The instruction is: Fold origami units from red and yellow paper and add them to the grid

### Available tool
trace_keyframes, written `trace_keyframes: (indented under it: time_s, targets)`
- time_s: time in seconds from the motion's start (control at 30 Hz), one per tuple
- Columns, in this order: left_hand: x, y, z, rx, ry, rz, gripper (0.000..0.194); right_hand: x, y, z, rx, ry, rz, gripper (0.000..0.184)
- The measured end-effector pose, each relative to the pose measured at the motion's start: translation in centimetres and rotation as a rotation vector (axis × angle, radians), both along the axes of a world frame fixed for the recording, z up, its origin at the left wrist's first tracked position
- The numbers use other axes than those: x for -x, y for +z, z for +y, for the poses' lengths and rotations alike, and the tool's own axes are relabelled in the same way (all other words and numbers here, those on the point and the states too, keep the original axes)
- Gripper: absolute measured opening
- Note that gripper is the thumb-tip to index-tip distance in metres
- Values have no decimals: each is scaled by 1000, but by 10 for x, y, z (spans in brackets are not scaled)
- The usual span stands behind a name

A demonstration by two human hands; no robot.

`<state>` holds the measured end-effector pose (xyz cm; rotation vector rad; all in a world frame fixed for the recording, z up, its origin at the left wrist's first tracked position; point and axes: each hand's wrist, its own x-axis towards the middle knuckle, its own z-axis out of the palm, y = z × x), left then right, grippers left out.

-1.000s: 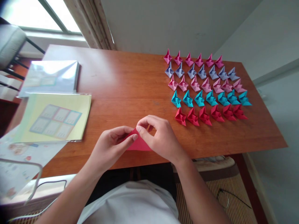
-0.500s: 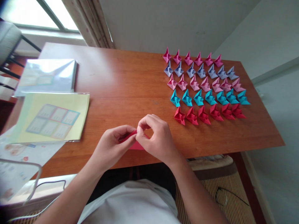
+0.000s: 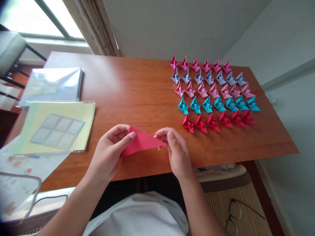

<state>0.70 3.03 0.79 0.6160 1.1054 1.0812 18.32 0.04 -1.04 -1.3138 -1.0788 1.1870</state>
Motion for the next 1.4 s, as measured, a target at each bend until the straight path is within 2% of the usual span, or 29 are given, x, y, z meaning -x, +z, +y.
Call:
trace_keyframes:
  time_s: [0.07, 0.2, 0.37, 0.47, 0.57, 0.63, 0.9, 1.4]
  targets:
    - [0, 0, 0, 11, 12, -38, 25, -1, 4, 0, -47, -10, 12, 41]
    - [0, -1, -1, 23, 38, -76, 28, -2, 13, -1, -66, 107, -104, 44]
    - [0, 0, -2, 25, 31, -84, 28, -1, 24, -1, -138, 129, -175, 34]
    - [1, 2, -1, 63, 11, -122, 33, 2, 22, -1, -158, 190, -185, 18]
    - [1, 3, -1, 88, -17, -165, 43, 6, 17, -1, -195, 170, -178, 9]
    - [1, 3, -1, 93, -47, -188, 43, 7, 15, -1, -196, 157, -176, 7]
    - [0, 2, -1, 150, -116, -284, 24, 8, 19, 3, -206, 149, -141, 11]
    - [-5, 2, -4, 241, -148, -352, 27, 7, 15, 4, -176, 207, -63, 15]
